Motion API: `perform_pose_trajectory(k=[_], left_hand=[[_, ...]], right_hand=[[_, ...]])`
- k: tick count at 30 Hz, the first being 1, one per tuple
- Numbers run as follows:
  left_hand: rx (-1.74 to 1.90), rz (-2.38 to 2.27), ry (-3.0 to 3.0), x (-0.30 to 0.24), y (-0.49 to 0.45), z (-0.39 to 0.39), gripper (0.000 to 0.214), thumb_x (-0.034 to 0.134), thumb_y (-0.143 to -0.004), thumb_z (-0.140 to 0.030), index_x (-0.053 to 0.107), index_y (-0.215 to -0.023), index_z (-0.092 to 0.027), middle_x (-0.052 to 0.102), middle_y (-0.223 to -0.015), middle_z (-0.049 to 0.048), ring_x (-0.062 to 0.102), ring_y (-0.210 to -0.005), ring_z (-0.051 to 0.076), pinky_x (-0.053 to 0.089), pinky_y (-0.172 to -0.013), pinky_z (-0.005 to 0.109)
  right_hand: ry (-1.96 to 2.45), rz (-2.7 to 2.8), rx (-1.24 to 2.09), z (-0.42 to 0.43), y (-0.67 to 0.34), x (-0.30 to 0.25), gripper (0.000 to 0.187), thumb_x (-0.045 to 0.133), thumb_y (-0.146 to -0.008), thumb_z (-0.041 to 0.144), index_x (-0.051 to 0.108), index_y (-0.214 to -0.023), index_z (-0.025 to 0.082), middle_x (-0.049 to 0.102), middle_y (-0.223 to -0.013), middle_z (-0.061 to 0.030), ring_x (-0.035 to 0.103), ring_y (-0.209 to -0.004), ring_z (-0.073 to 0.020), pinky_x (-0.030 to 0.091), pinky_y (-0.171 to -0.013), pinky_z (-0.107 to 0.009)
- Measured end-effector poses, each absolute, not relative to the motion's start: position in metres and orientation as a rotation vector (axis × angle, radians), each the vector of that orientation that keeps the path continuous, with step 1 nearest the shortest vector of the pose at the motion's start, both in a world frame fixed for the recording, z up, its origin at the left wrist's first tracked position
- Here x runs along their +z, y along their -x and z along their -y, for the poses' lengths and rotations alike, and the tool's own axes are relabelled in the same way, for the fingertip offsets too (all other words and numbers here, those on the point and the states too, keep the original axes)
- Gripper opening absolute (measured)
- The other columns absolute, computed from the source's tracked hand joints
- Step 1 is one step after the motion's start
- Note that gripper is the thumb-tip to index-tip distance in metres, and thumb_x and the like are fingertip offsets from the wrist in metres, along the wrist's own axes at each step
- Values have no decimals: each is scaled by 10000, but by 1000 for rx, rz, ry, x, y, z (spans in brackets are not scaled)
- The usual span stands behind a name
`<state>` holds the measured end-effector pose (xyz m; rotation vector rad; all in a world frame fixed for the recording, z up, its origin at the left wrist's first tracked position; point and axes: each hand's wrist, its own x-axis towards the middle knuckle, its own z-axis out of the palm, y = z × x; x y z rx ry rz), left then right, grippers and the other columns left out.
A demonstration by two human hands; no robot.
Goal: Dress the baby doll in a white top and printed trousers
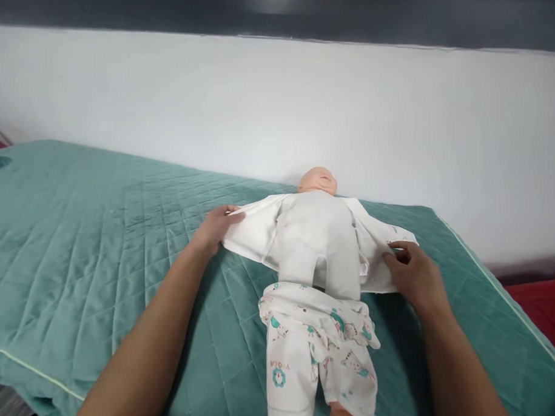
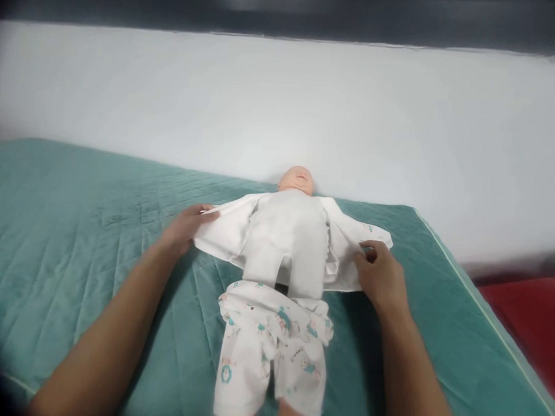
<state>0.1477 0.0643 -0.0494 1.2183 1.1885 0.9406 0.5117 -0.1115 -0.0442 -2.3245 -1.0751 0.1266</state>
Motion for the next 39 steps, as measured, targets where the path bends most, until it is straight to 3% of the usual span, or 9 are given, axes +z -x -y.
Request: perform_pose_trajectory(k=[4,8,10,14,17,21,29,36,39], left_hand=[[730,-1419,-1597,-49,-139,-67,307,687,-712,-381,648,-945,-184,677,-856,36,619,-725,193,421,-618,272],[669,-1768,-2079,-50,-151,-55,307,601,-785,-298,646,-1075,-210,667,-1125,111,624,-1036,309,471,-828,387],[794,-1785,-2257,-48,-161,-45,279,581,-808,-288,646,-1064,-197,643,-1158,135,584,-1122,330,464,-884,413],[830,-1280,-2220,-38,-176,-23,151,544,-859,-319,633,-885,-198,690,-887,44,635,-884,216,481,-789,315],[516,-921,-2040,-31,-179,-10,153,537,-866,-332,591,-805,-202,688,-738,-12,620,-680,152,465,-647,255],[131,-655,-1862,-26,-176,-6,128,521,-865,-269,575,-775,-195,701,-711,-3,638,-625,138,479,-589,231],[415,-641,-1773,-21,-172,-6,195,654,-862,-367,636,-860,-172,609,-585,-36,533,-496,86,437,-507,195],[14,-469,-1869,-4,-184,21,279,772,-766,-414,736,-907,-176,601,-523,-48,489,-411,70,373,-439,176],[-20,-421,-1876,-1,-187,28,303,738,-797,-446,746,-951,-185,545,-453,-60,481,-376,83,373,-434,189]], right_hand=[[2468,1131,231,118,-528,-41,435,568,-747,337,675,-1141,188,680,-829,-61,621,-714,-229,431,-658,-333],[2346,1224,-82,123,-515,-36,391,578,-769,412,692,-1062,179,666,-987,-115,621,-846,-256,443,-730,-356],[2195,1285,-142,125,-500,-32,322,561,-810,451,691,-944,189,678,-944,-97,617,-817,-233,441,-738,-343],[2057,1635,278,128,-474,-25,317,499,-897,441,640,-726,213,667,-678,-13,558,-635,-166,406,-640,-295],[2065,1761,543,128,-469,-25,371,483,-916,400,552,-603,211,636,-575,10,527,-556,-142,383,-575,-272],[2046,1657,864,131,-476,-25,344,477,-919,352,552,-615,209,676,-591,5,607,-533,-144,429,-553,-253],[1614,1533,556,140,-452,-11,308,621,-912,417,671,-699,200,676,-644,-11,592,-598,-143,440,-585,-261],[1277,2031,562,140,-408,-3,149,701,-884,310,708,-771,213,668,-728,-16,572,-699,-154,427,-640,-284],[1218,2144,555,140,-404,-2,30,729,-842,221,708,-821,218,681,-804,-14,598,-779,-165,435,-723,-304]])
